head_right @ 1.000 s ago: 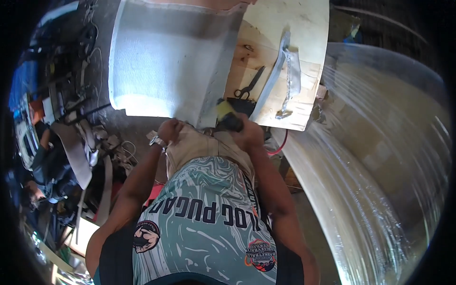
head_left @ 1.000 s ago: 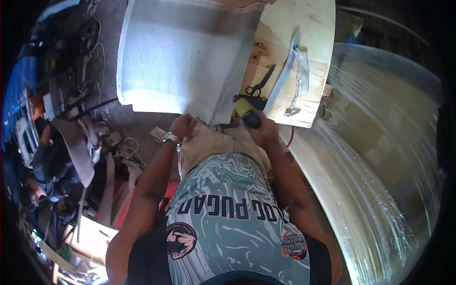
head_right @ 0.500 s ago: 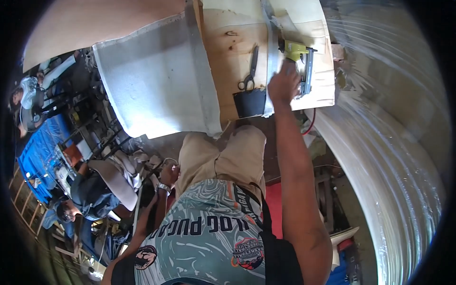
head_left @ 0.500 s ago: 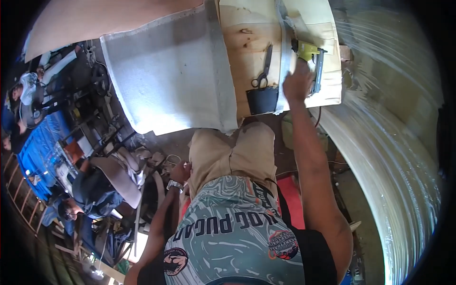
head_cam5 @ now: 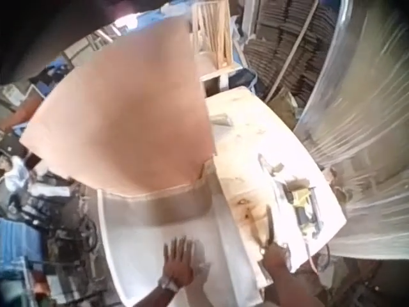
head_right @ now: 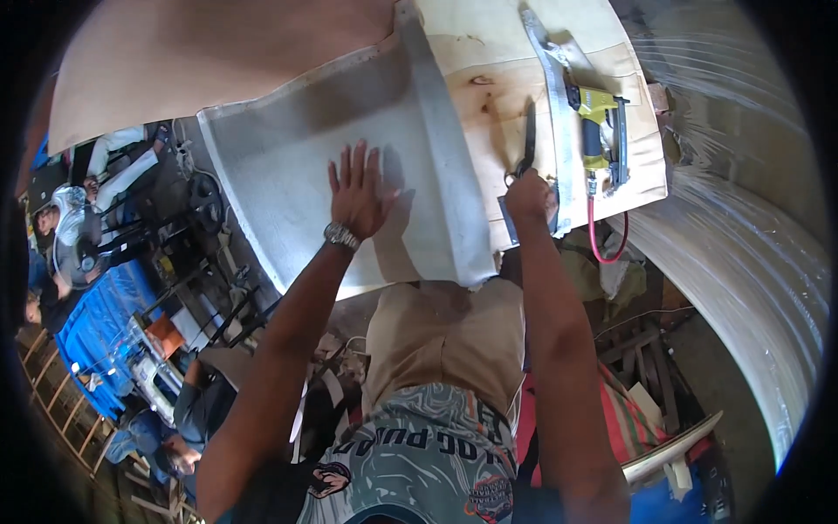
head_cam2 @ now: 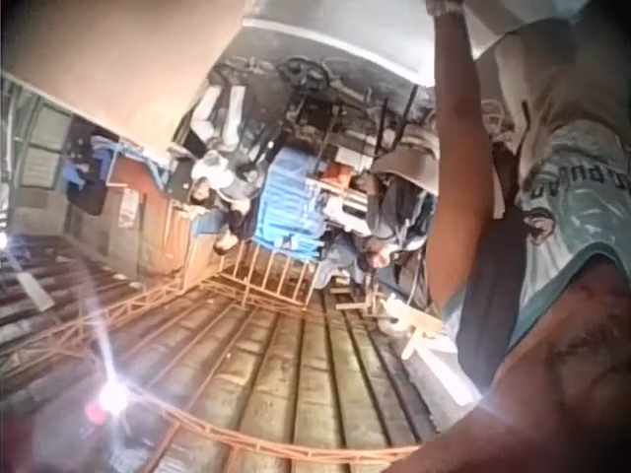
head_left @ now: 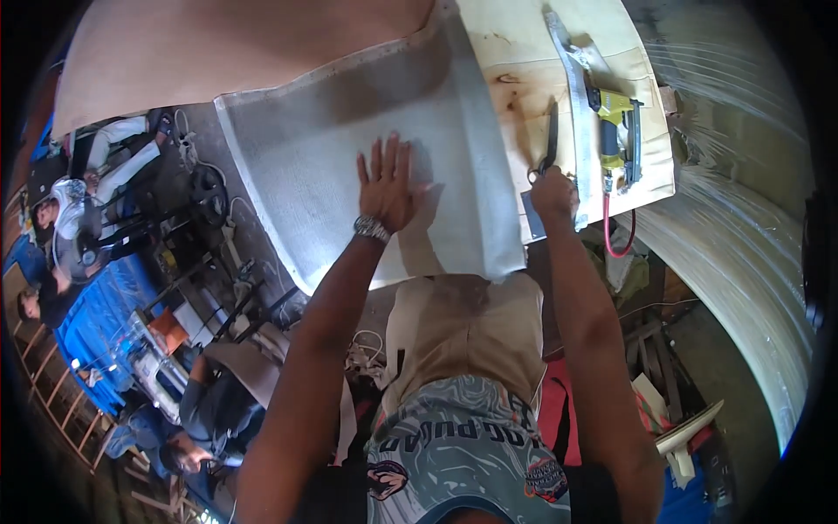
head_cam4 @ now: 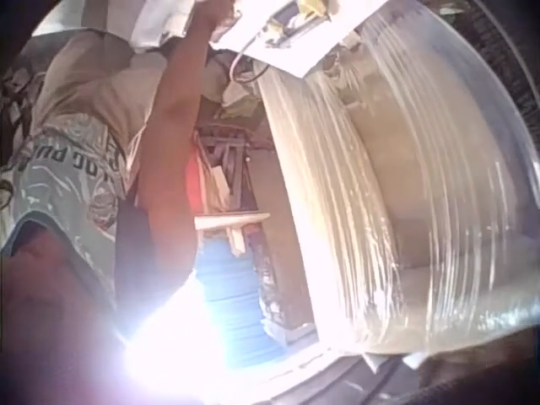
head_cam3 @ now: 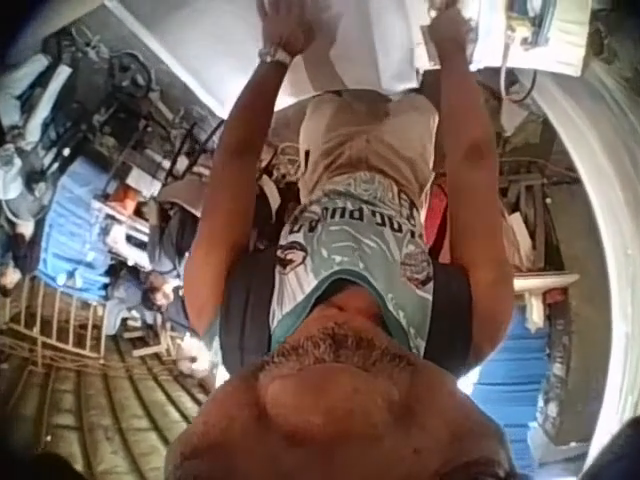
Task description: Attaching and trimming fabric on a wooden furniture frame using a staple gun and scissors.
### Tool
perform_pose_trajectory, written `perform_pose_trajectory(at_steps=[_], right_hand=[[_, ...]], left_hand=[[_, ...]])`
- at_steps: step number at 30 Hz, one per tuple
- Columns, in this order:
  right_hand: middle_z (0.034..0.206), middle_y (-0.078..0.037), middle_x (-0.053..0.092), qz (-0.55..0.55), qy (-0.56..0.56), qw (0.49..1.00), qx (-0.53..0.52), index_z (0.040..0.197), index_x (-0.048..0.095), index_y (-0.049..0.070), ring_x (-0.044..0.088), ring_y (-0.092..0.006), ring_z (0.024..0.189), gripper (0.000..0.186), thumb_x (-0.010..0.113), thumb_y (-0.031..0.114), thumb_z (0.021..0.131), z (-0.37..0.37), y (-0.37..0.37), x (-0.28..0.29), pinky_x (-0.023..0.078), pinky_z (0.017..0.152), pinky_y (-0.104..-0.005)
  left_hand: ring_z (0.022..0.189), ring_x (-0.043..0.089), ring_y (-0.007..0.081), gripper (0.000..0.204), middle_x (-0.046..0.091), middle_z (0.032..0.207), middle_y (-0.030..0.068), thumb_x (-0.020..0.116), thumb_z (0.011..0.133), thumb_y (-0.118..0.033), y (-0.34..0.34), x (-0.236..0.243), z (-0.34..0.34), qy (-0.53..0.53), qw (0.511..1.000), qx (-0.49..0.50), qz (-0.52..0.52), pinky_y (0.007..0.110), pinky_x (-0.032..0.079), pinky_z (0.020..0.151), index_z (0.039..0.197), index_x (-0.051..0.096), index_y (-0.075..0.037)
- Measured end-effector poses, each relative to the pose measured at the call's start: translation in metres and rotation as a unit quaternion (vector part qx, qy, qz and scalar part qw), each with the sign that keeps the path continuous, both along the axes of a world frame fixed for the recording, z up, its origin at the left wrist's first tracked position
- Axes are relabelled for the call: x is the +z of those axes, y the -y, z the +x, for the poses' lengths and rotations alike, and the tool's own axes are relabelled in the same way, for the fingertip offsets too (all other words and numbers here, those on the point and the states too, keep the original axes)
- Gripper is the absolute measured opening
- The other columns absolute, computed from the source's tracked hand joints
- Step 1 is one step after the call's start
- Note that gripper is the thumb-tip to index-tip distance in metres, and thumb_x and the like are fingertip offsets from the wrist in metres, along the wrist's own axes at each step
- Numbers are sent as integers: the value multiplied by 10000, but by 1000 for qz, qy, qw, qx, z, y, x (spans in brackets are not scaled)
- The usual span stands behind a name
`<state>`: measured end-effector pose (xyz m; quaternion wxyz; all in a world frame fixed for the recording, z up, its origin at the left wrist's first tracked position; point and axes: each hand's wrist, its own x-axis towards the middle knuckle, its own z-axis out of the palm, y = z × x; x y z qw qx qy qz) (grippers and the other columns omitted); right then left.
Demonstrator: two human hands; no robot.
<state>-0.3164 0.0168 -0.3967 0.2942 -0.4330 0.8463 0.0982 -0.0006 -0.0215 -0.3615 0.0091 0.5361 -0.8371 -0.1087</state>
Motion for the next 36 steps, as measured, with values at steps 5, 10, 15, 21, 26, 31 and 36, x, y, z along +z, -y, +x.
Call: perform_pose_trajectory(at_steps=[5, 10, 15, 21, 26, 31, 36], right_hand=[[925, -217, 702, -134, -2, 990, -38, 967, 647, 33, 691, -365, 933, 303, 614, 305, 838, 15, -10, -25, 534, 830, -472], [697, -8, 608, -199, 262, 903, -277, 888, 700, -13, 512, -91, 609, 248, 645, 219, 821, -21, -43, 12, 405, 547, -293], [748, -42, 642, -307, 366, 799, -365, 1032, 630, -11, 568, -77, 591, 217, 581, 172, 927, 26, -141, 75, 450, 518, -227], [744, -51, 626, -330, 393, 726, -457, 939, 602, -5, 550, -81, 557, 300, 680, 285, 924, 77, -306, 73, 456, 513, -242], [654, -65, 624, -278, 365, 749, -478, 769, 624, 22, 593, -143, 588, 493, 807, 479, 788, 162, -400, 18, 479, 553, -311], [775, -181, 670, -172, 222, 909, -309, 889, 619, 24, 669, -379, 735, 619, 790, 593, 714, 203, -404, -8, 540, 685, -462], [1109, -142, 627, -175, 197, 938, -225, 1104, 590, 49, 570, -315, 1120, 781, 730, 687, 675, 178, -383, -43, 494, 895, -463]], left_hand=[[1520, 78, 317, 842, 102, 1655, 64, 414, 928, -653, 38, -54, 18, -6, 999, -35, 33, 613, 16, 1186, 1568, 203, -149], [1505, 135, 344, 837, 177, 1635, 105, 452, 940, -606, 42, -57, 9, -46, 996, -72, 1, 586, 83, 1195, 1553, 225, -84], [1457, 241, 415, 770, 294, 1573, 202, 601, 899, -436, -80, -40, 64, -39, 966, -244, 70, 595, 182, 1172, 1487, 356, -3], [1118, 599, 353, 383, 622, 1206, 176, 716, 844, -164, -167, 23, 42, -241, 885, -343, 204, 458, 471, 963, 1194, 627, -35], [1118, 571, 329, 413, 619, 1235, 118, 714, 846, -300, -112, 93, -103, -172, 884, -434, 11, 490, 398, 964, 1164, 637, -48], [1022, 661, 344, 659, 714, 1016, 196, 614, 851, -592, -86, 80, -234, 371, 820, -403, 166, 509, 422, 983, 1026, 699, 38], [886, 676, 337, 233, 692, 924, 205, 708, 806, -144, -93, 55, -229, 128, 786, -510, 324, 392, 512, 802, 972, 662, 13]])
